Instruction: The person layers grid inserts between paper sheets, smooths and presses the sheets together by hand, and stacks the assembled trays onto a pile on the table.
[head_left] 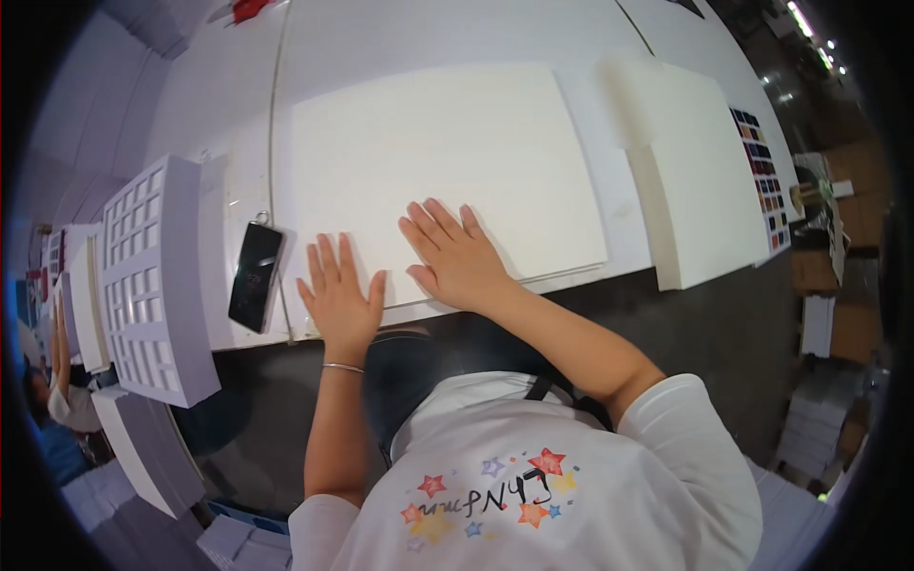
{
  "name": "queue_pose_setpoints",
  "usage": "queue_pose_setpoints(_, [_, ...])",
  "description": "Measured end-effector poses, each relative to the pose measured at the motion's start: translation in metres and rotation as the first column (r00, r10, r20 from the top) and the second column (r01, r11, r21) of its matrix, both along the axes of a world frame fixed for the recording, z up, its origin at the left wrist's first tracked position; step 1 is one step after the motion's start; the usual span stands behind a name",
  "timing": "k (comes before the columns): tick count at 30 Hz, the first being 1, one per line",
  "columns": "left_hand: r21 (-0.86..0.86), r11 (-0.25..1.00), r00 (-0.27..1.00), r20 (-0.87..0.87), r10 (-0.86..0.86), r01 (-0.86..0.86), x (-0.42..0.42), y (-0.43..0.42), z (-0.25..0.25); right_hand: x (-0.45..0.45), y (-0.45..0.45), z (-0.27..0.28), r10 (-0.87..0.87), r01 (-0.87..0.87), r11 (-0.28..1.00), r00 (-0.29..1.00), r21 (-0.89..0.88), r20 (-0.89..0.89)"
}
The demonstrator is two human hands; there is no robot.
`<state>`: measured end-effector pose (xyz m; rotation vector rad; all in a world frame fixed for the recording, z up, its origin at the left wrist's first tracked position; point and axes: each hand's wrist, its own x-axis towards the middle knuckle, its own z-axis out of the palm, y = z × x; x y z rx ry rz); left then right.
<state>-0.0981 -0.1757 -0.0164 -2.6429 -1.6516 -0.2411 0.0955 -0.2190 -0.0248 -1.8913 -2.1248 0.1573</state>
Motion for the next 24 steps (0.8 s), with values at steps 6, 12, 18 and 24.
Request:
queue_pose_setpoints(6, [0.032,0.999,1.000,0.012,-0.011,0.011,-0.003,0.002,-0.001,0.072,-0.042,0.008,-0.383,0.398,0.905,0.916,-0.151,0.121])
queue_pose_setpoints(12, [0.036,0.999,0.999,0.036,0.009,-0.011,-0.002,-0.001,-0.005,0.105,-0.063,0.004,-0.489,0.496,0.868,0.857,0.000,0.165])
queue_pose_setpoints(18, [0.061,0.998,0.986,0.168,-0.004,-0.006,-0.007,0.002,-0.015,0.111,-0.062,0.004,-0.466,0.476,0.878,0.874,-0.052,0.137])
queue_pose_setpoints(24, [-0.050,0.994,0.864,0.491,0.107,-0.094,-0.060,-0.031,-0.013,0.153,-0.077,-0.012,-0.589,0.599,0.801,0.776,-0.031,-0.228])
